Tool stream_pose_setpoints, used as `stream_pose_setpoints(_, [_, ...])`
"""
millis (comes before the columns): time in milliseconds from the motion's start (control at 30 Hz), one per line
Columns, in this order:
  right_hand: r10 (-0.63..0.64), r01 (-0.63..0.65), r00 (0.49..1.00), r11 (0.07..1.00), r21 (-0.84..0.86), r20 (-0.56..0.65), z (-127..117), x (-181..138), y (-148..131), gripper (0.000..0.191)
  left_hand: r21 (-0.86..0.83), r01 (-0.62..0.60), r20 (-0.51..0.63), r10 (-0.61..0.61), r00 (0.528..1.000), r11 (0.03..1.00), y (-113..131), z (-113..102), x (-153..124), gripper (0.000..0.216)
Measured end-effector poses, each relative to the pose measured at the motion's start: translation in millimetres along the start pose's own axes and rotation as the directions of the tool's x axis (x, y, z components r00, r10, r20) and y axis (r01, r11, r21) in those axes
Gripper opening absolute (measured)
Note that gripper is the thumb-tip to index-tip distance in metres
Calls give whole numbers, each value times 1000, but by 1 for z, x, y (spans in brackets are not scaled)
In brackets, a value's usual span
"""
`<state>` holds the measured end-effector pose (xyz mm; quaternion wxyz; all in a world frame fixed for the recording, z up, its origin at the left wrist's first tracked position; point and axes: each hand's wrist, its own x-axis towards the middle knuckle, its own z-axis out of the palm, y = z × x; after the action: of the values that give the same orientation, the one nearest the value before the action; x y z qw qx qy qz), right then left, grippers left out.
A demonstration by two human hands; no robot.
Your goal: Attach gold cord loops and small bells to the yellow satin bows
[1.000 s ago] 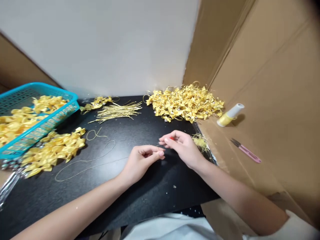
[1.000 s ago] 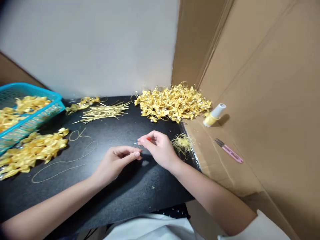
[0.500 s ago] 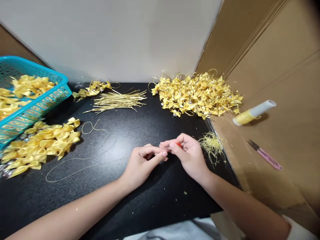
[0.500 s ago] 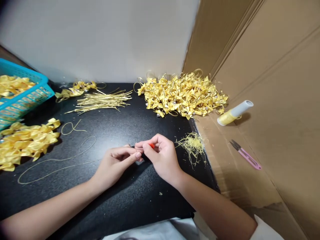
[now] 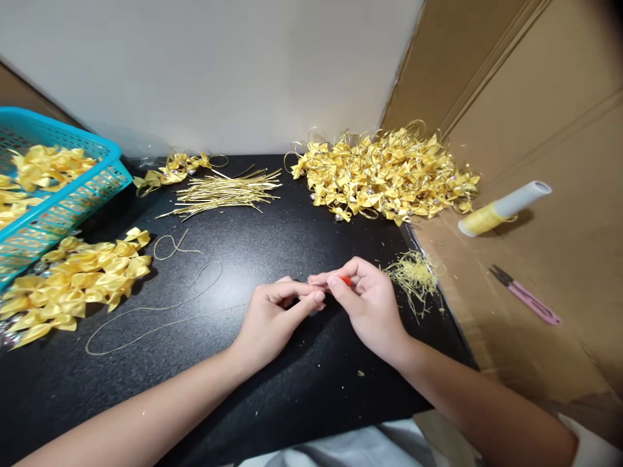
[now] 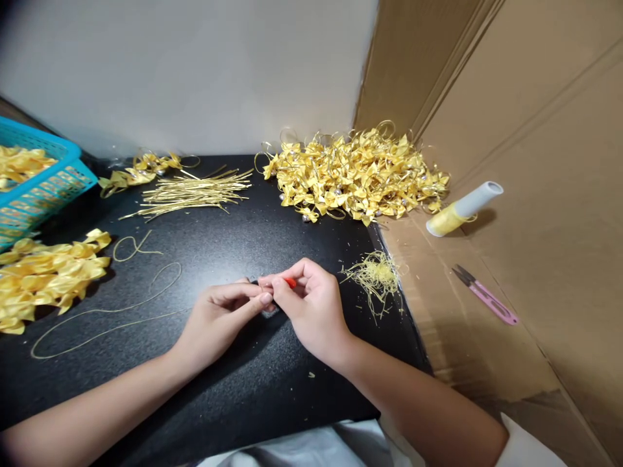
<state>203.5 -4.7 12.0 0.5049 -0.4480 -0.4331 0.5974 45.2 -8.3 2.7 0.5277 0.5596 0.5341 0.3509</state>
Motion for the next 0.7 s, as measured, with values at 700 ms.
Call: stream_pose_setpoints(700, [-13,11,996,1000,-20,-89,4,0,2,20,-17,2,-26,-3,1000,1000,-1,2,1,19])
